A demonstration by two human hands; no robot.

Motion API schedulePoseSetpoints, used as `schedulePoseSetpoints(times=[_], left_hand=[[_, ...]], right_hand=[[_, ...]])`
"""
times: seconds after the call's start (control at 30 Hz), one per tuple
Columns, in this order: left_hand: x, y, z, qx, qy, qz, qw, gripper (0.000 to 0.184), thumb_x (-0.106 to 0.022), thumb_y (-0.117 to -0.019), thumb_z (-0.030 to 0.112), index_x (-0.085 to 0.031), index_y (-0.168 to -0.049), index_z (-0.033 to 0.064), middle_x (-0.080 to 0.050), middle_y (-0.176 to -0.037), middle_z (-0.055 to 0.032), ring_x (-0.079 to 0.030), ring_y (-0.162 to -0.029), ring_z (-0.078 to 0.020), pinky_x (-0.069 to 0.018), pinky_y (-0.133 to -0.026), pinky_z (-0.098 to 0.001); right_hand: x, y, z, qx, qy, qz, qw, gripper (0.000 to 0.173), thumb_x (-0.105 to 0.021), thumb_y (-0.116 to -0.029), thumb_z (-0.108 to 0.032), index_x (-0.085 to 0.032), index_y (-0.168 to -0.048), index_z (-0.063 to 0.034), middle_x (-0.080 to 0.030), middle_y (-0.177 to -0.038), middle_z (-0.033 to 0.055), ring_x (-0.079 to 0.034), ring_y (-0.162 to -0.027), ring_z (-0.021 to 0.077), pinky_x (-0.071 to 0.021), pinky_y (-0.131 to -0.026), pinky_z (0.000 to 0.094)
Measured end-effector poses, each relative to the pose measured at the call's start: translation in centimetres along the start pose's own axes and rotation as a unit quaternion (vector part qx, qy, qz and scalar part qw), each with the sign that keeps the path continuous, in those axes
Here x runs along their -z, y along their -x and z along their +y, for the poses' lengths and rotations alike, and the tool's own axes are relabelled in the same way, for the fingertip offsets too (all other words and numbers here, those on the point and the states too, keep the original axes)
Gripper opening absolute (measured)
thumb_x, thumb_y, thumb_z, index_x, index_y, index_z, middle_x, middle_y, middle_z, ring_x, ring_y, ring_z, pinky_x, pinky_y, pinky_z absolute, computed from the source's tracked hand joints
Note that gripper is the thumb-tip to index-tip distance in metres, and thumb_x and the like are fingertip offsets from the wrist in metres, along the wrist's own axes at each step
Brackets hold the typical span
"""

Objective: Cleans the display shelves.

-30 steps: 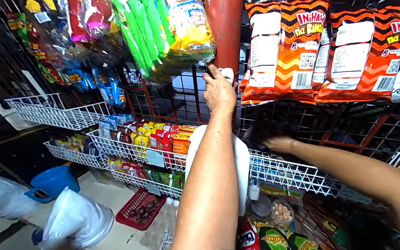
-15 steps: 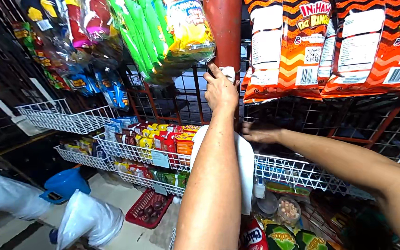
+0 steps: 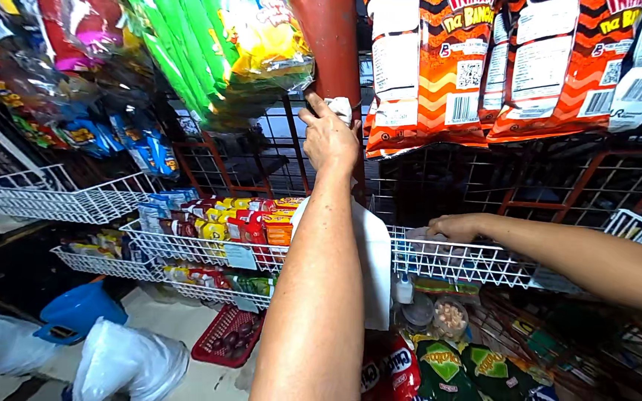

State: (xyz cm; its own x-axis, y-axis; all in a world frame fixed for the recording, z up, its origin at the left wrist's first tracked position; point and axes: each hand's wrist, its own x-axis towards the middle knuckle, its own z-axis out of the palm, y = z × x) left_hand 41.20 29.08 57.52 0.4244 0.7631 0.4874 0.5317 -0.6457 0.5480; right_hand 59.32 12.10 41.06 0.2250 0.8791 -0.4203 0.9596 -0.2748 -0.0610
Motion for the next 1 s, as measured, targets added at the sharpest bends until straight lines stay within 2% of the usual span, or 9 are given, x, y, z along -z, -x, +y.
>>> schedulePoseSetpoints(times=[0.07, 0.2, 0.37, 0.5, 0.6, 0.73, 0.83, 0.9, 1.0], left_hand=[[-0.1, 0.0, 0.0, 0.002, -0.002, 0.003, 1.0, 0.095, -0.069, -0.0966, 0.039, -0.011, -0.163, 0.0039, -0.032, -0.158, -0.0283, -0.061, -0.119, -0.0423, -0.0511, -0.096, -0.0534], [-0.1, 0.1, 0.3, 0.003, 0.0, 0.002, 1.0, 0.096, -0.07, -0.0967, 0.038, -0.01, -0.163, 0.0026, -0.03, -0.158, -0.0304, -0.059, -0.121, -0.0446, -0.0495, -0.098, -0.0554], [0.1, 0.1, 0.0, -0.006, 0.0, 0.0, 1.0, 0.096, -0.069, -0.097, 0.039, -0.011, -0.162, 0.0016, -0.029, -0.157, -0.0333, -0.058, -0.121, -0.0503, -0.049, -0.096, -0.0612], [-0.2, 0.0, 0.1, -0.011, 0.02, 0.008, 1.0, 0.095, -0.071, -0.0962, 0.035, -0.013, -0.162, -0.0004, -0.03, -0.155, -0.0375, -0.055, -0.122, -0.0563, -0.046, -0.096, -0.0677], [-0.3, 0.1, 0.0, -0.013, 0.021, 0.016, 1.0, 0.095, -0.071, -0.0967, 0.037, -0.013, -0.161, -0.001, -0.028, -0.155, -0.0396, -0.053, -0.122, -0.0585, -0.0444, -0.096, -0.0697], [-0.6, -0.1, -0.2, -0.018, 0.023, 0.023, 0.999, 0.094, -0.07, -0.0973, 0.034, -0.012, -0.161, -0.0025, -0.027, -0.153, -0.0427, -0.052, -0.121, -0.0626, -0.044, -0.094, -0.0724], [-1.2, -0.5, -0.8, -0.027, 0.025, 0.027, 0.999, 0.094, -0.07, -0.0974, 0.035, -0.01, -0.16, -0.0035, -0.028, -0.151, -0.0443, -0.052, -0.118, -0.0647, -0.0444, -0.092, -0.0748], [-1.4, -0.7, -1.2, -0.031, 0.027, 0.029, 0.999, 0.093, -0.07, -0.0972, 0.032, -0.011, -0.159, -0.0043, -0.028, -0.15, -0.0452, -0.051, -0.117, -0.0658, -0.044, -0.09, -0.0762], [-1.5, -1.1, -1.3, -0.02, 0.018, 0.03, 0.999, 0.091, -0.07, -0.0959, 0.026, -0.011, -0.159, -0.0032, -0.028, -0.15, -0.0449, -0.052, -0.117, -0.0653, -0.0451, -0.089, -0.0756]], right_hand=[[0.8, 1.9, 0.5, -0.052, 0.018, -0.034, 0.998, 0.045, -0.068, -0.0956, -0.007, -0.06, -0.14, -0.0034, -0.059, -0.136, 0.0292, -0.055, -0.126, 0.0479, -0.0409, -0.105, 0.0638], [1.2, 3.6, -0.1, -0.023, -0.171, 0.099, 0.98, 0.05, -0.069, -0.096, -0.007, -0.056, -0.144, -0.0058, -0.06, -0.138, 0.0224, -0.058, -0.128, 0.0364, -0.0416, -0.11, 0.0543], [-0.7, 0.0, -1.5, 0.064, -0.117, -0.01, 0.991, 0.043, -0.053, -0.104, -0.002, -0.052, -0.147, -0.0007, -0.052, -0.145, 0.0294, -0.05, -0.136, 0.0433, -0.0345, -0.113, 0.0586], [-3.3, 3.1, 5.0, -0.04, -0.059, -0.012, 0.997, 0.045, -0.07, -0.0967, -0.012, -0.06, -0.138, 0.0001, -0.062, -0.129, 0.0315, -0.058, -0.123, 0.0496, -0.0405, -0.102, 0.0698], [-5.1, 9.2, 9.7, -0.175, -0.054, 0.016, 0.983, 0.033, -0.068, -0.0983, -0.022, -0.069, -0.122, 0.0007, -0.067, -0.118, 0.0301, -0.061, -0.116, 0.0489, -0.0427, -0.097, 0.0709], [-5.9, 19.3, 10.4, -0.349, -0.178, 0.223, 0.892, 0.044, -0.07, -0.0948, -0.017, -0.062, -0.136, -0.001, -0.06, -0.134, 0.0309, -0.052, -0.131, 0.0483, -0.0366, -0.109, 0.0672], [-6.7, 22.2, 10.9, -0.399, -0.179, 0.474, 0.764, 0.045, -0.067, -0.0947, -0.012, -0.061, -0.138, -0.0018, -0.055, -0.139, 0.0305, -0.05, -0.132, 0.0487, -0.0389, -0.11, 0.0637], [-6.1, 21.0, 12.5, -0.424, -0.162, 0.592, 0.666, 0.057, -0.068, -0.0941, -0.009, -0.049, -0.146, 0.0045, -0.042, -0.149, 0.0356, -0.041, -0.138, 0.0532, -0.037, -0.112, 0.0643], [-4.7, 15.8, 13.9, -0.443, -0.204, 0.668, 0.562, 0.077, -0.061, -0.0954, -0.005, -0.019, -0.158, 0.0087, -0.011, -0.165, 0.0344, -0.025, -0.15, 0.05, -0.0342, -0.118, 0.0581]])
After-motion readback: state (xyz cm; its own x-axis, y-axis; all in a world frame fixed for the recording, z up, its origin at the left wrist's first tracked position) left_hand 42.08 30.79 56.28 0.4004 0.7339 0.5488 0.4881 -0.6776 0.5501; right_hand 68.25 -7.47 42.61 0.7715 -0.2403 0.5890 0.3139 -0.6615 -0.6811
